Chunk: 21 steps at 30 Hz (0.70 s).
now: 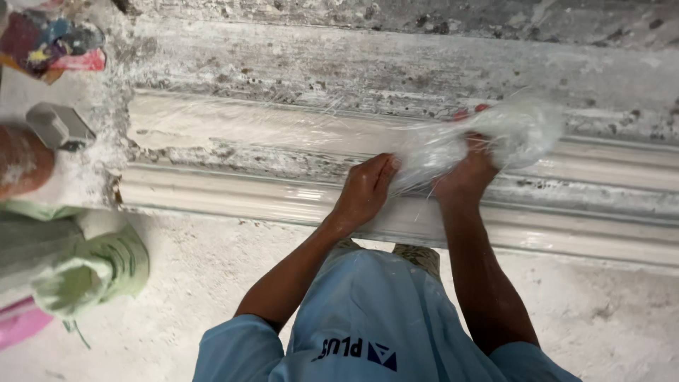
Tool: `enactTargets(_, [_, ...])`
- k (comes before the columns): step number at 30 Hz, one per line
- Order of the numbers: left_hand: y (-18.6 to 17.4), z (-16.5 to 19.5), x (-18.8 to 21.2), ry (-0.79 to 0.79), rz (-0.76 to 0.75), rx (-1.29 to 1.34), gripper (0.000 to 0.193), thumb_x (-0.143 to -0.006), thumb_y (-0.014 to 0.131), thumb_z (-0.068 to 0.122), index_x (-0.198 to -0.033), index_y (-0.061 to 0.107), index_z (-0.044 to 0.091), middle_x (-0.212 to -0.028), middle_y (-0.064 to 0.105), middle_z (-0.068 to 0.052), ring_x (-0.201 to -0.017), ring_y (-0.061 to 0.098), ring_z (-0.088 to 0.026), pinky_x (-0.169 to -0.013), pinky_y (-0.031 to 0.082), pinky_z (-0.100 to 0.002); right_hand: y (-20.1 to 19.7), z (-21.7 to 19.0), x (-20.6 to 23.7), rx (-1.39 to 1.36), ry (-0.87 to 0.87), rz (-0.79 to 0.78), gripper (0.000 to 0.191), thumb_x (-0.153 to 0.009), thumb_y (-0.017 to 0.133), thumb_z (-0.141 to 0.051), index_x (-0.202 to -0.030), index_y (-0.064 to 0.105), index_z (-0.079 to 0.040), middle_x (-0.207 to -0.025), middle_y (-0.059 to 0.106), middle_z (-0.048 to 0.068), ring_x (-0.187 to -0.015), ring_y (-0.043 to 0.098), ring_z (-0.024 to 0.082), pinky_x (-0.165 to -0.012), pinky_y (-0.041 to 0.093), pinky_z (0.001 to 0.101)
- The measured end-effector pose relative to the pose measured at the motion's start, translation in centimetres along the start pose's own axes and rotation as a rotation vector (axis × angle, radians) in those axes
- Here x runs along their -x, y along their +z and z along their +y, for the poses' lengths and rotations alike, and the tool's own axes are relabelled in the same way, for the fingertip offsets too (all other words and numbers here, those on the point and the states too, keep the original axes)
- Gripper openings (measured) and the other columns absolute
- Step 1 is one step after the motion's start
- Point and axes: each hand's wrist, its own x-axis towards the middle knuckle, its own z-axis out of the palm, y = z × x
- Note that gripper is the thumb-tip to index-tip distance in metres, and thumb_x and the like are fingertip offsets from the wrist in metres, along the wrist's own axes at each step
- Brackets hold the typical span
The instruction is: The person wipes a long decorative molding with a cloth, then washes their hands at a tap. They retrieve a bundle of white fiberglass strands from a bucket of water, spread the strands over the molding, and use a trowel to press and smooth a white plaster-like paste over the fibers.
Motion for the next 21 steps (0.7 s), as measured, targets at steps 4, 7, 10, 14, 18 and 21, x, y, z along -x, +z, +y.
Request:
enactTargets(4, [2.6, -0.9, -0.5, 0.254, 0.183, -0.237, 0.011, -0.101, 0.059, 0.007, -0.102, 0.069, 0.004, -0.099, 0.073, -0.015, -0.092, 0.069, -0.032, -0.078, 0.059, -0.042, -2.5, -6.4, -6.9, -0.149, -0.131, -0.197, 0.04, -0.108, 0.059, -0.004, -0.147, 0.053, 0.002, -0.143, 0.062, 0.019, -0.129, 0.063, 0.03, -0.114, 0.056, 0.0456])
enactTargets(7, [0.5, -4.0, -2.6, 0.15, 0.096, -0.604, 0.017, -0.101, 0.057, 0.009, -0.103, 0.073, 0.006, -0.093, 0.073, -0.017, -0.085, 0.068, -0.033, -0.075, 0.056, -0.047, -4.8, -13.0, -13.4, 0.07, -0.341, -0.306, 0.035, -0.108, 0.047, -0.023, -0.131, 0.058, 0.002, -0.13, 0.069, 0.021, -0.12, 0.069, 0.033, -0.106, 0.06, 0.0511])
enactTargets(10, [-2.5, -5.2, -3.7, -0.32, -0.028, -1.308, 0.035, -0.103, 0.049, 0.026, -0.099, 0.069, -0.003, -0.099, 0.07, -0.03, -0.091, 0.069, -0.04, -0.084, 0.053, -0.057, -6.7, -14.7, -16.4, 0.002, -0.259, -0.415, 0.042, -0.108, 0.044, -0.027, -0.135, 0.059, 0.002, -0.129, 0.069, 0.018, -0.117, 0.067, 0.03, -0.102, 0.06, 0.05])
enactTargets(14, [1.6, -1.1, -3.0, 0.049, 0.403, -1.063, 0.03, -0.111, 0.047, 0.024, -0.117, 0.064, 0.0, -0.13, 0.066, -0.023, -0.126, 0.063, -0.041, -0.11, 0.047, -0.056, -8.3, -9.6, -14.2, -0.147, -0.006, -0.299, 0.052, -0.093, 0.06, -0.004, -0.144, 0.053, -0.002, -0.12, 0.064, 0.016, -0.115, 0.065, 0.032, -0.107, 0.061, 0.0524])
enactTargets(18, [13.8, 4.1, -0.8, -0.009, 0.086, -0.141, 0.031, -0.106, 0.057, 0.018, -0.126, 0.063, -0.005, -0.126, 0.065, -0.03, -0.117, 0.063, -0.048, -0.098, 0.051, -0.053, -8.5, -6.8, -11.3, -0.143, 0.072, -0.216, 0.051, -0.094, 0.059, -0.004, -0.143, 0.045, -0.006, -0.127, 0.063, 0.017, -0.118, 0.065, 0.033, -0.108, 0.06, 0.0517])
enactTargets(21, [14.5, 3.2, -0.4, 0.089, 0.097, -0.208, 0.02, -0.106, 0.055, 0.015, -0.113, 0.068, 0.002, -0.114, 0.074, -0.019, -0.101, 0.074, -0.035, -0.09, 0.061, -0.044, -7.7, -8.2, -10.9, -0.154, 0.112, -0.129, 0.052, -0.094, 0.057, -0.005, -0.142, 0.039, -0.009, -0.133, 0.062, 0.018, -0.12, 0.065, 0.033, -0.109, 0.059, 0.0511])
